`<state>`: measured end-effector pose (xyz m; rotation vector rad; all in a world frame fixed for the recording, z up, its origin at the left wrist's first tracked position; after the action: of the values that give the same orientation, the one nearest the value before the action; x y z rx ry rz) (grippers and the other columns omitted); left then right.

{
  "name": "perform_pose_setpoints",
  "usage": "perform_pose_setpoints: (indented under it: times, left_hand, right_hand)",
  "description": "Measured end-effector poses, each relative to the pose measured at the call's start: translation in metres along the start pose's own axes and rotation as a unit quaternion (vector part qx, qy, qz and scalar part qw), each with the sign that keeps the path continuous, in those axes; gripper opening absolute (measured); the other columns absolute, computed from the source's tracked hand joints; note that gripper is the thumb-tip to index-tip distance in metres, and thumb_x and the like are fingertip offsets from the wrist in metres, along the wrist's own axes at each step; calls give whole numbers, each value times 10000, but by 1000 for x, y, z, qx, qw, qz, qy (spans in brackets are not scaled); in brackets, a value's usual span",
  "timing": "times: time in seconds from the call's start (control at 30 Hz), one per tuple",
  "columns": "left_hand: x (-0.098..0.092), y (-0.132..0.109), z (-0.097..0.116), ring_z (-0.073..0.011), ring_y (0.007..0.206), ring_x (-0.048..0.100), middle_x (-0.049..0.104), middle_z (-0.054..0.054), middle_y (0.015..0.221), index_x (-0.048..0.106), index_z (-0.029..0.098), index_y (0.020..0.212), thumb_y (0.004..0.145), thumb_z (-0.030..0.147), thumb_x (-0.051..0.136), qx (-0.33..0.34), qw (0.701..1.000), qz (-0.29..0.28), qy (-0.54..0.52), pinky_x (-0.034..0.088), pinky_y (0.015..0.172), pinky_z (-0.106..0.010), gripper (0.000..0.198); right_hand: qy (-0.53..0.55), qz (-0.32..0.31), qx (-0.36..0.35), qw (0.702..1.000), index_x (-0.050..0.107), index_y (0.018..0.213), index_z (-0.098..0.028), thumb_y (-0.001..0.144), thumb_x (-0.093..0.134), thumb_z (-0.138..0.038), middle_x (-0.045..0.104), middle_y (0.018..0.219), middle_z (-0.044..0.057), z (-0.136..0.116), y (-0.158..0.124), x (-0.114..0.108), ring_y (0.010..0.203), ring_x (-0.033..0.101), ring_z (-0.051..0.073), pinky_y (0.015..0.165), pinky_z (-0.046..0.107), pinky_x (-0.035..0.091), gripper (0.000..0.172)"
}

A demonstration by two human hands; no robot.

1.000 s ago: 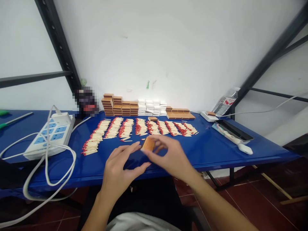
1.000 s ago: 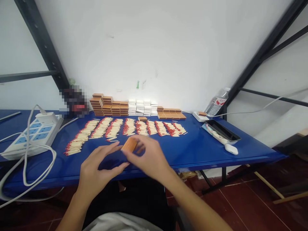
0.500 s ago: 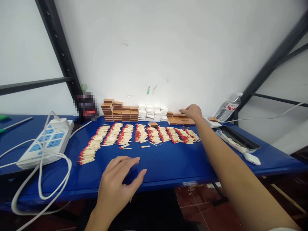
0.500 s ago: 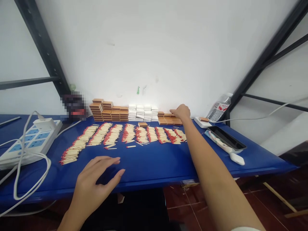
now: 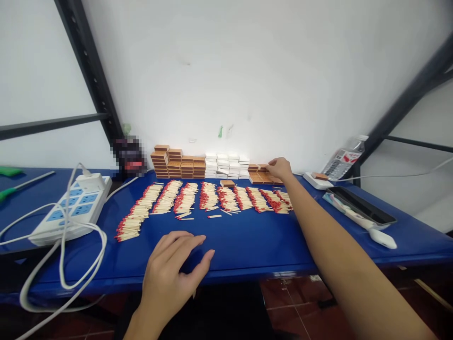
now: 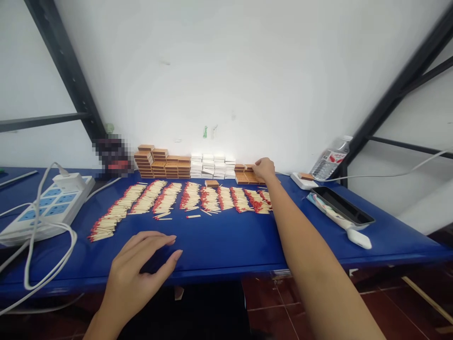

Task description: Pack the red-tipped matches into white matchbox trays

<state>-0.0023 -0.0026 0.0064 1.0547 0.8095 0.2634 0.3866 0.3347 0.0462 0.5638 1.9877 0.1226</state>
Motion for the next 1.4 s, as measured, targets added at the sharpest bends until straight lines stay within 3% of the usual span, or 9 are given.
perform_pose_setpoints:
  times: [0.53,0.7,0.83,0.97,1.1,1.27,1.4]
  left_hand:
    - [2,3,1,-218,928,721,782,-21,934,735,227,1091,959,190,791,11,1000,-7,20,561,864,-371,149]
    - [3,3,0,-214,930,712,777,-22,933,734,220,1094,965,198,789,9,1000,-10,24,555,872,-373,142]
    - [3,2,0,-213,935,708,776,-24,935,733,219,1094,969,190,787,9,1000,-10,23,551,870,-372,140]
    - [3,2,1,-209,928,706,777,-19,924,730,220,1077,976,193,777,7,1000,-10,21,550,862,-373,114]
    - [3,2,1,-209,926,707,780,-22,929,726,218,1077,980,195,772,8,1000,-9,21,551,864,-375,110]
    - [4,3,1,-215,925,711,781,-25,926,729,219,1086,981,192,766,7,1000,-7,19,549,859,-377,115]
    - [4,3,1,-214,911,711,778,-25,920,732,217,1082,977,194,772,9,1000,-4,17,547,847,-372,114]
  right_hand:
    - [11,18,-77,997,813,1099,-147,949,684,-303,812,1168,143,-18,-20,-5,1026,719,238,898,319,521,252]
    - [-8,36,-123,992,807,1048,-142,971,608,-264,813,1070,144,-35,-34,-18,965,710,251,852,329,497,246]
    - [-10,41,-200,979,796,1094,-154,1018,568,-364,807,1042,137,-63,-51,-26,970,709,264,851,343,485,319]
    - [-15,-38,-288,957,807,921,-201,960,675,-542,812,950,91,-96,-79,-14,873,712,237,774,318,486,367]
    - [-71,-104,-307,944,782,936,-184,942,644,-713,817,999,144,-119,-108,7,921,729,288,768,346,498,547]
    - [-103,-105,-292,945,750,974,-188,876,693,-783,813,1004,167,-130,-124,19,923,738,333,746,368,508,605]
    - [-84,-58,-290,952,728,992,-185,1009,630,-602,797,972,161,-130,-121,18,917,724,313,754,365,485,428]
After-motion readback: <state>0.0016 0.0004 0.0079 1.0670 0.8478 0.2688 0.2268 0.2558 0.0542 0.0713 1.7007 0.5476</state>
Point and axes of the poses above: each hand's wrist, its own y-axis towards the middle knuckle, its own x-axis out of the palm, z = x × y, the point moved 2 cm from there along y, towards the middle knuckle
